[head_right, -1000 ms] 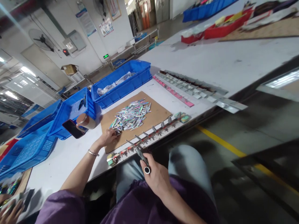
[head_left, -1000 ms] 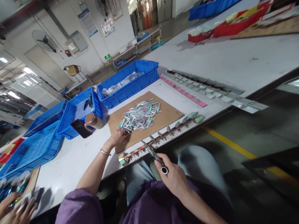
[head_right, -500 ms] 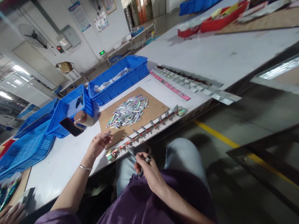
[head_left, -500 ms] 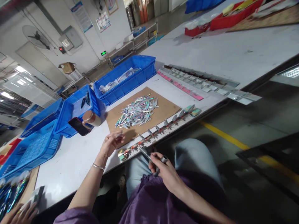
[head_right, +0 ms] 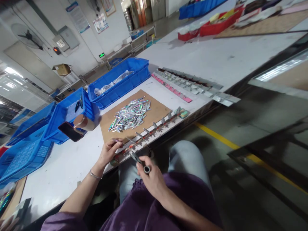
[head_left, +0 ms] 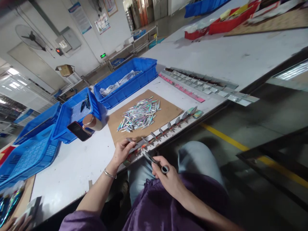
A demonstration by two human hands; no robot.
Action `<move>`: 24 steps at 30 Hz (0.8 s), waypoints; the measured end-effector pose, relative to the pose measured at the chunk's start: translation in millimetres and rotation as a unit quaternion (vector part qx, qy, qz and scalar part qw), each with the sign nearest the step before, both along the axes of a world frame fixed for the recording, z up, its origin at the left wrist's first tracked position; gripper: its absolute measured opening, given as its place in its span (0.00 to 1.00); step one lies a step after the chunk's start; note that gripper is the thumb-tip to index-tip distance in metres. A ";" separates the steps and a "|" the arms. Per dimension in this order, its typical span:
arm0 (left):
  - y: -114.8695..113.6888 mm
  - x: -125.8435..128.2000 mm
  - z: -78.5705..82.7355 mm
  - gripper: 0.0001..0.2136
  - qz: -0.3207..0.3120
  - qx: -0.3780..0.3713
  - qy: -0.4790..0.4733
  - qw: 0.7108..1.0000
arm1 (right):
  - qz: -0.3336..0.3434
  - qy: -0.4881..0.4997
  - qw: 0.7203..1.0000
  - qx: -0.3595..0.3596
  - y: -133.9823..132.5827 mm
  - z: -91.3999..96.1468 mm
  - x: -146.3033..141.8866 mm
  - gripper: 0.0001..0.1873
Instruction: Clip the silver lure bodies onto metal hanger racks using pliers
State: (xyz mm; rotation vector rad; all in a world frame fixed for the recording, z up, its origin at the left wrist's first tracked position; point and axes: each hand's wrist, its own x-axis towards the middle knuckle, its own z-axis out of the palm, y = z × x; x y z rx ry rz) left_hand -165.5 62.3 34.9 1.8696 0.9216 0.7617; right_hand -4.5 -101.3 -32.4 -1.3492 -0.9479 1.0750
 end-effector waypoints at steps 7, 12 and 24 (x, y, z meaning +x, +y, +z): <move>-4.1 6.3 -0.8 0.18 -0.047 0.054 0.045 0.996 | -0.013 -0.354 0.931 0.092 -8.5 -9.7 2.1 0.14; -2.7 5.1 -3.6 0.16 -0.069 0.118 0.060 0.989 | -0.045 -0.442 0.888 0.117 -6.4 -11.1 4.7 0.14; -3.1 16.1 10.1 0.21 -0.152 0.241 0.164 0.944 | -0.035 -0.304 0.951 0.030 8.2 -4.6 -4.5 0.15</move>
